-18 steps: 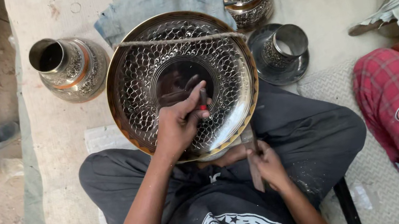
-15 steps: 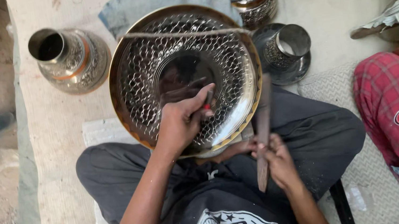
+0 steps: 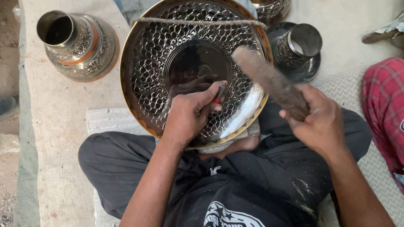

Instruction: The person sits cross-legged and uses a hammer and punch to create a textured pattern on the inside surface of a large metal bowl. They repeatedly strike the punch with the hammer while rotating the bowl to work different areas.

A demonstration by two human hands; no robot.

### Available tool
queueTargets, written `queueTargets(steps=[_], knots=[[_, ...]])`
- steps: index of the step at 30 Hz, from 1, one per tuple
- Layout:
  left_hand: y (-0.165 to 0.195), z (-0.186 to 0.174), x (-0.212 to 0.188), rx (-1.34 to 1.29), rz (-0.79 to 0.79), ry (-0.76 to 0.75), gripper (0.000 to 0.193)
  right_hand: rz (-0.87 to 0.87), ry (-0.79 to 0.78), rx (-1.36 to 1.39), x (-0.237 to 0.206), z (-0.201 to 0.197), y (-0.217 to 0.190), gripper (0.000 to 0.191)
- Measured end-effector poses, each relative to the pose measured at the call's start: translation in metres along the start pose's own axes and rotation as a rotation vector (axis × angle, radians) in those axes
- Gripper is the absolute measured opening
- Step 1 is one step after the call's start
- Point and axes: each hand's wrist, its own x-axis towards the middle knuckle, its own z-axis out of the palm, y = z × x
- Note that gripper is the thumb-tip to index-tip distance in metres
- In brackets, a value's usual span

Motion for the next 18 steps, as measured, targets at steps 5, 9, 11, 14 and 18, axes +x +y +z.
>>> queueTargets(steps=[5, 9, 11, 14, 18], knots=[[0.001, 0.002, -0.003, 0.003, 0.013, 0.013, 0.049, 0.075, -0.147, 0.164, 0.012, -0.005, -0.004, 0.05], [-0.001, 0.003, -0.004, -0.03, -0.011, -0.014, 0.05, -0.019, -0.036, -0.202, 0.014, -0.006, 0.0, 0.052], [-0.002, 0.003, -0.004, -0.053, -0.04, -0.027, 0.048, -0.274, 0.03, -0.313, 0.013, -0.004, 0.0, 0.056], [-0.002, 0.003, -0.004, -0.046, -0.056, -0.027, 0.043, 0.07, -0.049, 0.186, 0.01, 0.002, -0.005, 0.05], [-0.001, 0.001, -0.004, -0.047, -0.088, -0.029, 0.039, 0.012, -0.095, -0.194, 0.009, 0.001, -0.012, 0.044]])
